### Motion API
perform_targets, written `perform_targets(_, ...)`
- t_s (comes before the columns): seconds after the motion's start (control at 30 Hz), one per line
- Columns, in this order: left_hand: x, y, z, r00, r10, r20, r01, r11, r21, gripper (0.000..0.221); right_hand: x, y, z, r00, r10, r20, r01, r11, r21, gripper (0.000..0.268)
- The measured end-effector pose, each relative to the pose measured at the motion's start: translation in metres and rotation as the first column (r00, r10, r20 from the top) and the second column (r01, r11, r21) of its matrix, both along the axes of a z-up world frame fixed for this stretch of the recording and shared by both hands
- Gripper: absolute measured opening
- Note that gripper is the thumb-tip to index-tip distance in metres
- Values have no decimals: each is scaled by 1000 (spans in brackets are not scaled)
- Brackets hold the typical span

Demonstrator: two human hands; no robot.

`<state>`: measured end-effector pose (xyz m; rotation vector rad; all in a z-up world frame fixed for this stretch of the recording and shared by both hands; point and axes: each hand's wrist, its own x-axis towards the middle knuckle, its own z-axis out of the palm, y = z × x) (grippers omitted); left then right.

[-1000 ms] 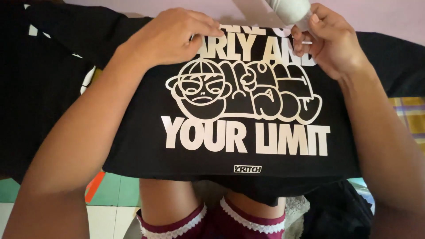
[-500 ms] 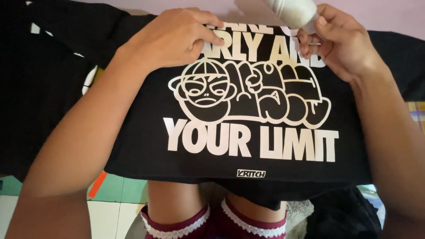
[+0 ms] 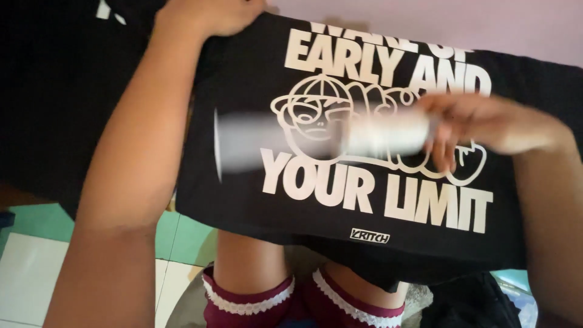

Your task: Using a lint roller to remove dust and fibers from a black t-shirt

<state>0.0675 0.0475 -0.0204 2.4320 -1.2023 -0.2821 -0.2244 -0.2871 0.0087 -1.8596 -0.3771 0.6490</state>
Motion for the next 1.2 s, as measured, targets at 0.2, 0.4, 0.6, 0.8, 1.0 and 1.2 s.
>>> perform_targets(0.2,6,1,4,990,143,17,-143,965,222,55,-1,10,-4,948,278,-156,-279,960,20,38)
perform_targets(0.4,8,-6,7,995,85,50,-97,936,337,67,1,-48,-10,863,-496,-95,504,858,96,40)
perform_targets(0.6,-6,-2,22,990,140,1,-133,939,316,62,5,-59,-9,777,-627,50,609,770,191,34)
perform_targets(0.8,4,-4,10,994,85,71,-106,922,373,69,3,-15,5,992,-123,-30,126,981,149,39)
perform_targets(1.0,-41,-2,56,899,425,-107,-353,846,399,53,12,-9,-2,941,-333,51,307,911,275,41)
perform_targets(1.2,-22,-2,35,976,217,-29,-199,935,294,52,26,-12,-7,829,-529,181,450,824,345,43)
